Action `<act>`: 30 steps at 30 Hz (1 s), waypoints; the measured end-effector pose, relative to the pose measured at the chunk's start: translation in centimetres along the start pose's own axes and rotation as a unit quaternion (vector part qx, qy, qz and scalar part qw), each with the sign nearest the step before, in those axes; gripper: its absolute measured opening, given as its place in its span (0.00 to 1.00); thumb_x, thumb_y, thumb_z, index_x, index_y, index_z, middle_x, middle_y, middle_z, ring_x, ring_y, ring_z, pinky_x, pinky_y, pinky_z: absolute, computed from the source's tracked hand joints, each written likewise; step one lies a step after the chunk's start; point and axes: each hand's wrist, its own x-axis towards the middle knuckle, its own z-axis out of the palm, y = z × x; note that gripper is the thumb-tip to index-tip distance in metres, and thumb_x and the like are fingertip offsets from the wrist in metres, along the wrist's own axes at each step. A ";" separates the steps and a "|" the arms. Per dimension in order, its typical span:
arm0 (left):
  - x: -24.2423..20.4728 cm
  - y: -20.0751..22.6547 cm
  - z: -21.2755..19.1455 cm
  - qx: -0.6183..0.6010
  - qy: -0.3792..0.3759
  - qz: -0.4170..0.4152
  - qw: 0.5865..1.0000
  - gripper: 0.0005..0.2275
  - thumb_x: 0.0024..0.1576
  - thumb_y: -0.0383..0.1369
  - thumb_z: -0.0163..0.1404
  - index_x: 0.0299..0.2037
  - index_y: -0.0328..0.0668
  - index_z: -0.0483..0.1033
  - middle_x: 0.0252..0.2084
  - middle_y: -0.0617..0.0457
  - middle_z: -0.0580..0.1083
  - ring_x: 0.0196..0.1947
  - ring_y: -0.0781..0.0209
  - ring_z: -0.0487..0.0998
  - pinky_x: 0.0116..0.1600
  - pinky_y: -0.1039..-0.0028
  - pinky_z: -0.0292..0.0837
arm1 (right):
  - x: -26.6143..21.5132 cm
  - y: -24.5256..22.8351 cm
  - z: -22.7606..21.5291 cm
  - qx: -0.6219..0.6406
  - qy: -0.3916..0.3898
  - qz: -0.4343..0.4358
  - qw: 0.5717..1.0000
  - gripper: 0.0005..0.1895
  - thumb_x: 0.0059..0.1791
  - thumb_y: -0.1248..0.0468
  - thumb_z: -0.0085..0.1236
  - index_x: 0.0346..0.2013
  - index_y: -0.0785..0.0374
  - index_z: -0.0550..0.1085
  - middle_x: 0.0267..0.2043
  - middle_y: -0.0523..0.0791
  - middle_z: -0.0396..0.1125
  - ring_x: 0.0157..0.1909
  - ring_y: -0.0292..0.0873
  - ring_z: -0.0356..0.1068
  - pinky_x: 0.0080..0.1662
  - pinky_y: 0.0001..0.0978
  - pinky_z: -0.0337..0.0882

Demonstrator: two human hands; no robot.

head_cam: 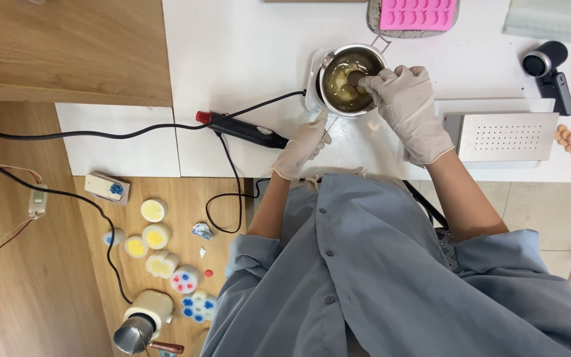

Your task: Preparing and melting wax for use in silicone molds in a workshop setting.

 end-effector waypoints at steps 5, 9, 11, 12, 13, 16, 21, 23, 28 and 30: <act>0.8 -0.5 0.1 -0.003 0.009 -0.008 1.000 0.29 0.61 0.59 0.38 0.25 0.39 0.72 0.17 0.63 0.58 0.15 0.71 0.55 0.21 0.77 0.50 | -0.1 -0.7 -1.5 -0.011 -0.002 0.001 1.000 0.07 0.56 0.63 0.58 0.48 0.51 0.79 0.38 0.41 0.71 0.39 0.45 0.68 0.48 0.41 0.64; 0.6 -0.2 0.3 -0.010 0.011 -0.008 1.000 0.30 0.61 0.61 0.39 0.26 0.38 0.73 0.18 0.62 0.59 0.16 0.71 0.57 0.22 0.77 0.53 | -0.2 -0.5 -1.1 -0.022 -0.004 0.015 1.000 0.04 0.58 0.62 0.58 0.46 0.50 0.79 0.37 0.42 0.70 0.38 0.45 0.67 0.47 0.41 0.64; 1.9 -1.1 0.4 -0.007 0.016 -0.018 1.000 0.31 0.60 0.61 0.38 0.25 0.37 0.73 0.17 0.61 0.59 0.15 0.70 0.56 0.21 0.76 0.53 | -0.7 0.0 -0.3 -0.022 -0.010 0.016 1.000 0.05 0.57 0.61 0.58 0.47 0.50 0.79 0.36 0.41 0.70 0.36 0.45 0.67 0.46 0.42 0.63; 2.5 -1.4 0.2 0.003 0.019 -0.030 0.999 0.31 0.60 0.61 0.38 0.25 0.36 0.73 0.17 0.60 0.59 0.14 0.69 0.56 0.20 0.75 0.52 | -0.8 0.2 0.2 -0.022 -0.013 0.024 0.999 0.06 0.57 0.61 0.58 0.47 0.49 0.80 0.35 0.41 0.70 0.34 0.45 0.66 0.44 0.42 0.63; 2.6 -1.6 0.2 0.000 0.020 -0.029 0.999 0.31 0.60 0.61 0.38 0.25 0.36 0.73 0.17 0.60 0.59 0.14 0.69 0.56 0.20 0.75 0.52 | -0.8 0.1 0.1 -0.022 -0.013 0.022 0.999 0.06 0.57 0.61 0.58 0.47 0.49 0.80 0.35 0.41 0.70 0.34 0.45 0.66 0.44 0.42 0.63; 3.3 -1.9 0.7 0.000 0.006 0.016 1.000 0.32 0.60 0.61 0.37 0.26 0.35 0.74 0.18 0.59 0.61 0.14 0.69 0.57 0.20 0.75 0.55 | -0.9 0.2 -0.4 -0.034 -0.017 0.023 0.999 0.06 0.56 0.61 0.59 0.47 0.48 0.80 0.34 0.41 0.70 0.34 0.45 0.66 0.44 0.42 0.62; 4.5 -3.1 0.9 0.007 0.030 0.008 0.999 0.32 0.61 0.61 0.38 0.27 0.35 0.75 0.19 0.54 0.66 0.16 0.64 0.62 0.24 0.70 0.58 | -1.3 0.9 1.0 0.006 0.018 0.035 0.999 0.07 0.58 0.63 0.56 0.49 0.49 0.79 0.38 0.41 0.72 0.38 0.45 0.69 0.45 0.42 0.62; 4.4 -2.6 1.0 0.062 0.059 0.032 0.996 0.32 0.60 0.61 0.38 0.27 0.36 0.77 0.21 0.53 0.71 0.20 0.62 0.68 0.31 0.70 0.65 | -1.0 0.6 0.8 0.018 0.015 0.039 0.999 0.06 0.58 0.63 0.56 0.47 0.50 0.79 0.39 0.41 0.72 0.37 0.46 0.69 0.44 0.43 0.63; 3.4 -1.3 1.1 0.159 0.113 0.012 0.981 0.32 0.60 0.62 0.36 0.29 0.37 0.78 0.27 0.47 0.77 0.30 0.53 0.79 0.45 0.64 0.73 | -0.9 0.7 0.4 0.004 0.022 0.055 0.998 0.07 0.59 0.64 0.54 0.47 0.51 0.79 0.38 0.42 0.73 0.36 0.47 0.70 0.42 0.44 0.62; 3.5 -1.9 1.0 0.176 0.143 0.025 0.974 0.32 0.59 0.61 0.37 0.29 0.39 0.79 0.27 0.49 0.77 0.32 0.51 0.78 0.46 0.64 0.71 | -1.3 0.9 1.3 0.043 0.016 0.060 0.997 0.07 0.60 0.63 0.53 0.47 0.52 0.79 0.40 0.42 0.73 0.38 0.47 0.71 0.42 0.43 0.62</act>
